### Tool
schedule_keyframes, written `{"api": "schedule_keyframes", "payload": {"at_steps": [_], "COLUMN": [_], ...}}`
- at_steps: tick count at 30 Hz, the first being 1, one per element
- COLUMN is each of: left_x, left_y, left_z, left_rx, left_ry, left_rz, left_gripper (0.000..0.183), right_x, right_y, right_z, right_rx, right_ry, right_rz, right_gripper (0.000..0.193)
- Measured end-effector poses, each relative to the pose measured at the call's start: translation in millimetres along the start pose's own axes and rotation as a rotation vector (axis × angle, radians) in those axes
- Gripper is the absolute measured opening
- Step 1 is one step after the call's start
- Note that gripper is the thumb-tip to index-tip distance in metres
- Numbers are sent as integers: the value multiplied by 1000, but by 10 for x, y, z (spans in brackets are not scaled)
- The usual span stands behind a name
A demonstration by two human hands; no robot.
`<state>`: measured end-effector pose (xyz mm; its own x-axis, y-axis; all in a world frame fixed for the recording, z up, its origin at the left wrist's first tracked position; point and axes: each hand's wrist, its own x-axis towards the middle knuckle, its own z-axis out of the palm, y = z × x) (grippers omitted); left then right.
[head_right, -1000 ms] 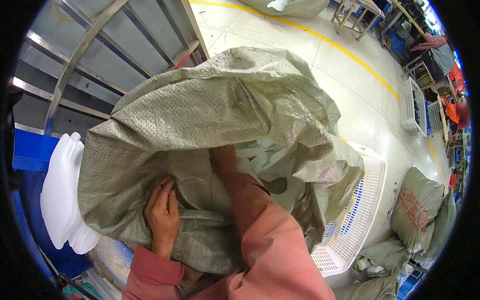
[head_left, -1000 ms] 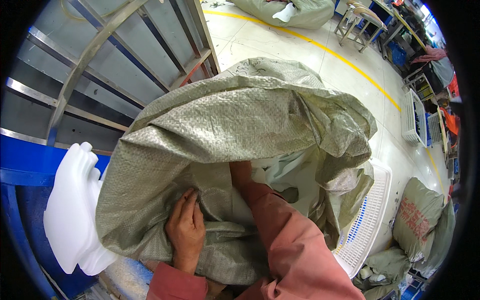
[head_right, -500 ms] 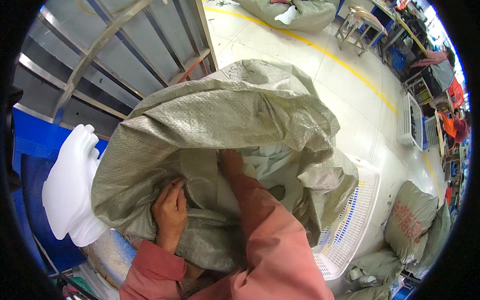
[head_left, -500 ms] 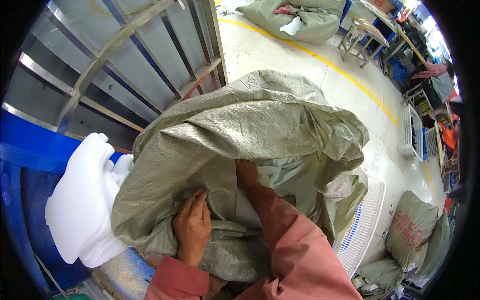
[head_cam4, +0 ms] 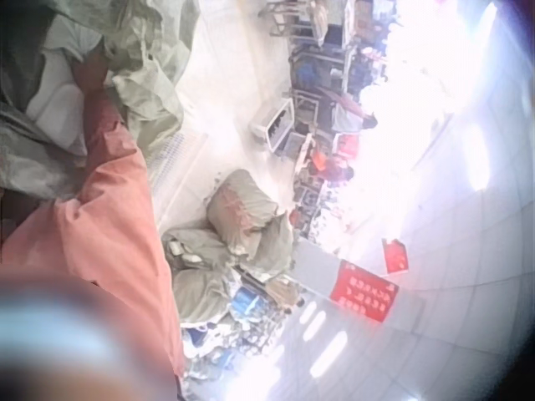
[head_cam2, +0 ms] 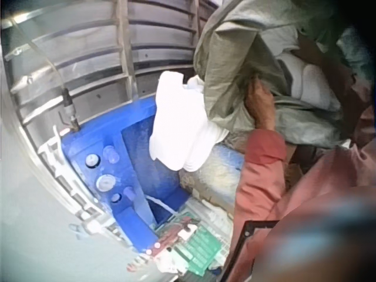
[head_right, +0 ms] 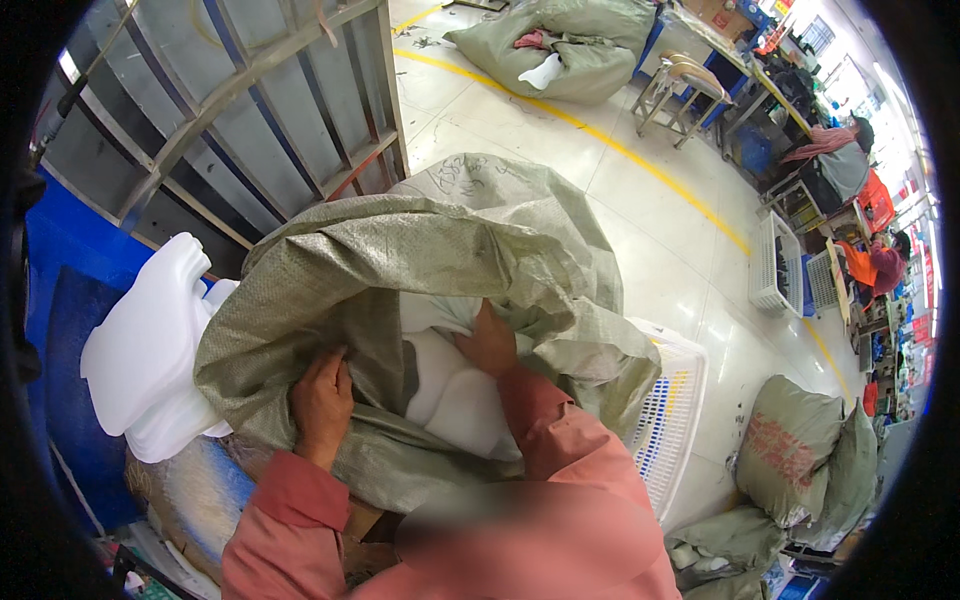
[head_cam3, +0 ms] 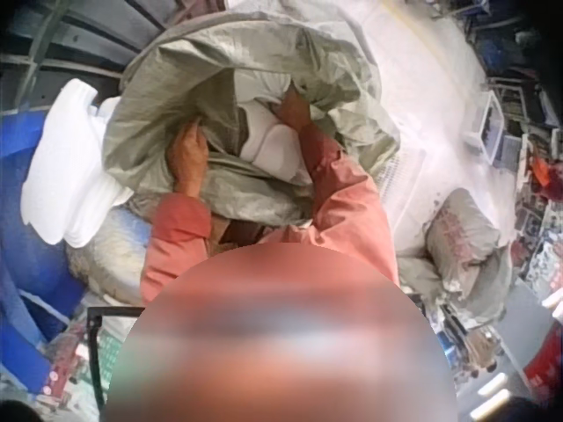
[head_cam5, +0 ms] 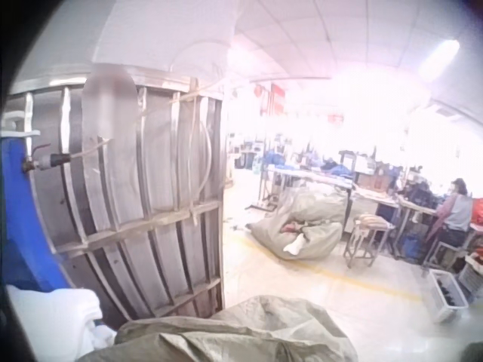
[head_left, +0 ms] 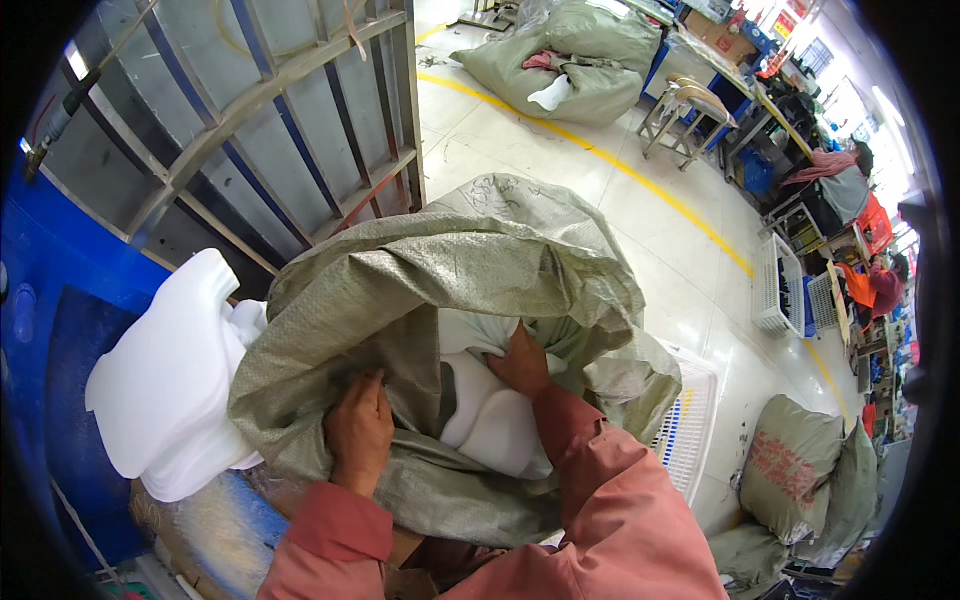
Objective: The person retrieves white glove components from a sack, separates them, and uses a press machine to join the palm and finger sections. The person repeatedly picks up components, aligns them under the press, and stacks the finished gloves.
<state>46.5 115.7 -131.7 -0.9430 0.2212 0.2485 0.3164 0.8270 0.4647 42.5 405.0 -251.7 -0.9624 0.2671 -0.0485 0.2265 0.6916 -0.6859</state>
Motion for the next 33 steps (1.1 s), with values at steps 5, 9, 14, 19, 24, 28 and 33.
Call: {"api": "schedule_keyframes", "payload": {"at_steps": [5,9,14,19,24,28,33], "left_x": [72,47,21,25,82,104,78], "left_y": [-5,6,-25,-78,91,589,1066], "left_z": [-26,-36,0,37,-100,-388,-883], "left_rx": [17,-18,-77,-103,-107,-275,-1050], "left_ry": [33,-8,-1,-36,3,61,-404], "left_rz": [19,-8,-4,-27,100,229,-122], "left_gripper": [26,27,29,30,28,31,67], "right_x": [21,-91,-153,-250,-463,-746,-1173], "right_y": [-48,36,255,209,-116,-367,-567], "right_z": [-309,-459,-799,-870,-1149,-1539,-1828], "right_rx": [8,-2,513,506,355,524,601], "right_ry": [43,299,72,158,126,-6,-262], "right_rz": [108,-47,96,19,-78,-31,84], "right_gripper": [96,88,88,68,73,67,69]}}
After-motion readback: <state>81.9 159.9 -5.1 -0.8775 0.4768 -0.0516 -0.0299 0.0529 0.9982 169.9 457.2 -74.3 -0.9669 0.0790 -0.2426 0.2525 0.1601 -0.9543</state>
